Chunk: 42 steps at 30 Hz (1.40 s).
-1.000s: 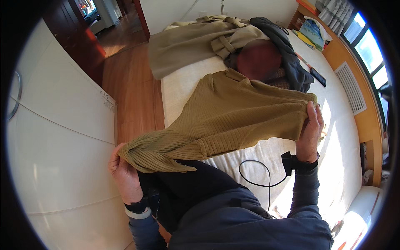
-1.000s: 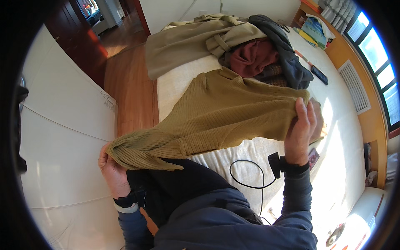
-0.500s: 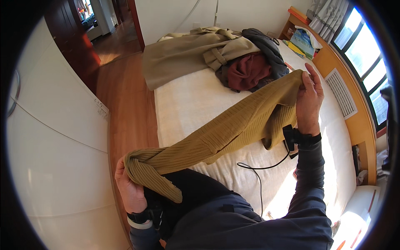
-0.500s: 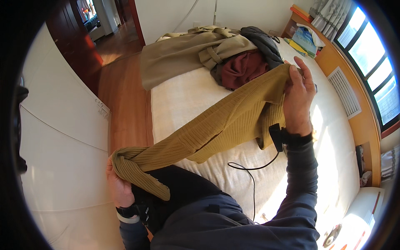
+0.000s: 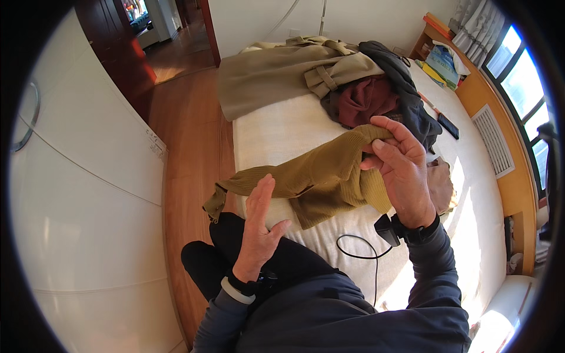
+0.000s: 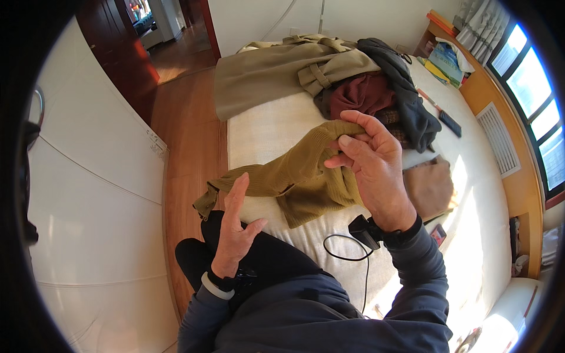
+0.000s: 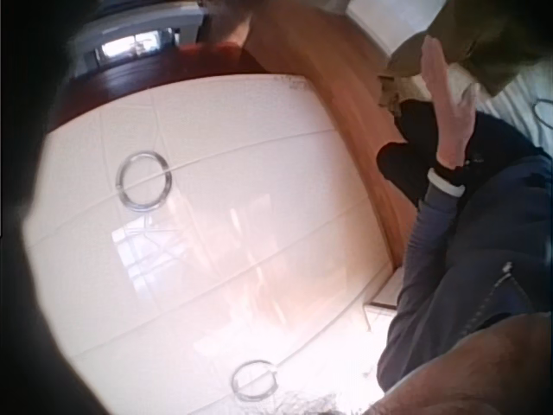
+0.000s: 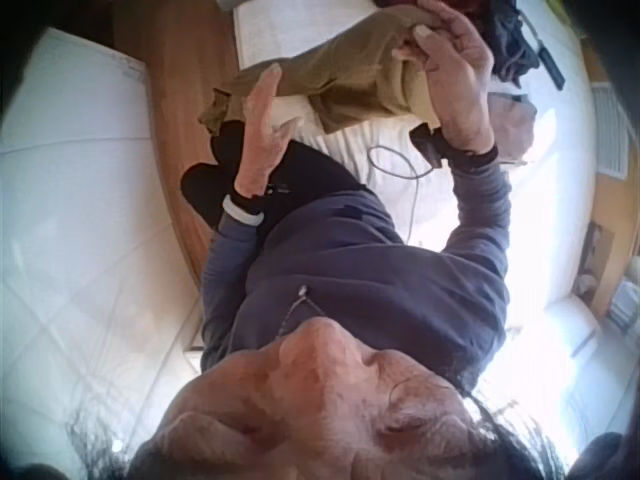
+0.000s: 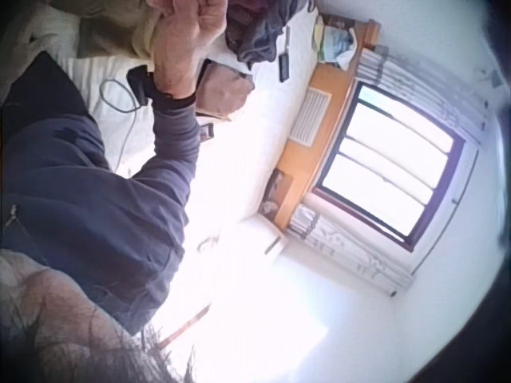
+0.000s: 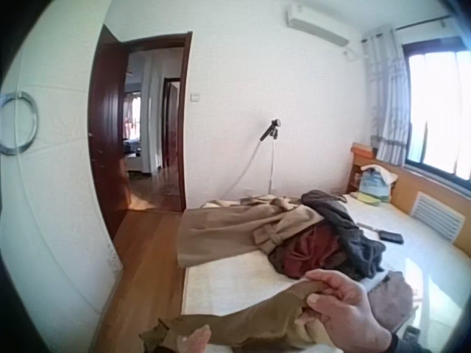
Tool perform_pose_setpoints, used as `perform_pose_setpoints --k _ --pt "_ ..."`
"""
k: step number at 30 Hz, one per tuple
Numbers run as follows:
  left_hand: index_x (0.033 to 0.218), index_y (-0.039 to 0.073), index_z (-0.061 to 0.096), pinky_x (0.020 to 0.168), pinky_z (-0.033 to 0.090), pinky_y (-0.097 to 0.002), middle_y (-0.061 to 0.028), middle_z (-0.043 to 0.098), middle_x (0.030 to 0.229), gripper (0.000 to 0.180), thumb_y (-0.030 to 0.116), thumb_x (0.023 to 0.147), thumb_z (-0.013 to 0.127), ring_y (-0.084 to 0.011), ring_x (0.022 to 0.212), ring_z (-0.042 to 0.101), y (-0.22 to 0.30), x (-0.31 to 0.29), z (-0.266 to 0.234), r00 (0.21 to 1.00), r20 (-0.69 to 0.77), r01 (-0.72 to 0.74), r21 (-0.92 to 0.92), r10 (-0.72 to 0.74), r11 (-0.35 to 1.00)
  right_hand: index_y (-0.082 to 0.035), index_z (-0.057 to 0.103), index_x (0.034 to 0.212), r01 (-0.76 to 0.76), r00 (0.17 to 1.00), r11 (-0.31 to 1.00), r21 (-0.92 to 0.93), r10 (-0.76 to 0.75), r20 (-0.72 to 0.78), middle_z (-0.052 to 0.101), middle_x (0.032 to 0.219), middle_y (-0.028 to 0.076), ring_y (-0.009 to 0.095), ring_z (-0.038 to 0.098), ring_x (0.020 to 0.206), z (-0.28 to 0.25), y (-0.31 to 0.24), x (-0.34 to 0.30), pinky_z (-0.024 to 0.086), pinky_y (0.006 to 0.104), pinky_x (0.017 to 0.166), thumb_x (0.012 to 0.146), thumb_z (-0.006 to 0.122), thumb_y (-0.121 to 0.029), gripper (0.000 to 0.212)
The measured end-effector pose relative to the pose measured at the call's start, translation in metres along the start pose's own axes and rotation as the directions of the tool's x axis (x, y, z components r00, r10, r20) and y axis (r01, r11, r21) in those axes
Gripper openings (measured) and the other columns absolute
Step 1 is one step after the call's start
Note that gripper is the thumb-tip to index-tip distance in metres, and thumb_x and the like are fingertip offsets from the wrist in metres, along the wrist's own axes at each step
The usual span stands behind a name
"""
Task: The person folds a brown long-sleeved shirt on a bed, then folds a green ribbed cardigan. The person smooths and aligns each garment before folding and stacking them on the bed.
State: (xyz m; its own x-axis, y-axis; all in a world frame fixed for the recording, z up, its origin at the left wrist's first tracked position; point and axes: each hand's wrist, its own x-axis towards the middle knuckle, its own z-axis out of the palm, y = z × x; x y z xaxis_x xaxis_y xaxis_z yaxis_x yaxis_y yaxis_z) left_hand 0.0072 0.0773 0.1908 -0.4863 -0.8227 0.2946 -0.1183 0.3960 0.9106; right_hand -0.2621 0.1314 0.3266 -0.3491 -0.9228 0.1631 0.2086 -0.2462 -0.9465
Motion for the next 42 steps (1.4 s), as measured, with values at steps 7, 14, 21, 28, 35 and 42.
perform_pose_setpoints --k 7,14,21,28,35,42 --pt "0.162 0.007 0.034 0.120 0.032 -0.0480 -0.0203 0.035 0.166 0.101 0.000 0.075 0.086 -0.0396 0.150 0.037 -0.031 0.027 0.051 0.987 -0.032 -0.147 0.234 0.158 0.961 0.007 0.029 0.159 -0.102 0.947 0.993 0.063 0.077 0.312 0.050 0.154 0.027 0.036 0.053 0.144 0.059 -0.018 -0.029 0.060 0.0398 0.096 0.097 0.051 0.009 0.066" --pt "0.130 0.001 0.072 0.086 0.050 -0.0204 0.0042 0.072 0.106 0.029 0.008 0.103 0.070 -0.0045 0.094 0.063 -0.037 0.004 -0.013 0.961 -0.032 0.233 -0.438 -0.274 0.868 0.009 0.042 0.147 0.057 0.970 0.982 -0.180 -0.012 0.243 0.065 0.133 0.023 0.029 0.065 0.131 0.040 0.010 0.012 0.058 0.0355 0.098 0.100 0.050 0.011 0.048" --pt "0.121 -0.002 0.073 0.077 0.044 -0.0195 0.0041 0.067 0.095 0.027 0.020 0.106 0.067 -0.0038 0.086 0.055 -0.028 -0.004 -0.055 0.950 -0.083 0.215 -0.525 -0.301 0.823 0.006 0.066 0.109 -0.155 0.979 0.922 -0.355 0.192 0.071 0.073 0.090 0.009 0.015 0.073 0.076 0.005 0.064 0.040 0.061 0.0272 0.070 0.098 0.060 0.003 0.013" --pt "0.110 -0.006 0.072 0.081 0.050 -0.0251 -0.0053 0.072 0.100 0.057 0.049 0.107 0.061 -0.0097 0.092 0.062 -0.023 -0.016 -0.063 0.889 -0.091 0.388 -0.371 -0.449 0.844 0.002 0.068 0.087 -0.255 0.930 0.680 -0.688 0.366 0.017 0.058 0.060 0.002 0.009 0.053 0.049 -0.014 0.087 0.023 0.043 0.0269 0.045 0.099 0.070 -0.016 0.021" --pt "0.113 -0.002 0.073 0.076 0.042 -0.0241 0.0038 0.059 0.091 0.054 0.048 0.109 0.056 -0.0075 0.083 0.050 -0.040 -0.032 -0.071 0.895 0.044 0.440 -0.250 -0.444 0.862 0.000 0.065 0.079 -0.363 0.853 0.620 -0.696 0.522 0.020 0.056 0.057 0.001 0.007 0.052 0.047 -0.034 0.129 -0.008 0.041 0.0270 0.044 0.101 0.068 -0.022 0.031" --pt "0.137 -0.002 0.062 0.085 0.054 -0.0299 -0.0019 0.067 0.105 0.046 0.008 0.094 0.076 -0.0106 0.092 0.060 -0.046 -0.044 -0.077 0.817 0.265 0.577 -0.383 -0.512 0.722 -0.002 0.070 0.092 -0.413 0.821 0.604 -0.681 0.570 0.007 0.060 0.063 0.001 0.007 0.055 0.051 -0.052 0.151 -0.023 0.045 0.0236 0.048 0.102 0.065 -0.020 0.021"
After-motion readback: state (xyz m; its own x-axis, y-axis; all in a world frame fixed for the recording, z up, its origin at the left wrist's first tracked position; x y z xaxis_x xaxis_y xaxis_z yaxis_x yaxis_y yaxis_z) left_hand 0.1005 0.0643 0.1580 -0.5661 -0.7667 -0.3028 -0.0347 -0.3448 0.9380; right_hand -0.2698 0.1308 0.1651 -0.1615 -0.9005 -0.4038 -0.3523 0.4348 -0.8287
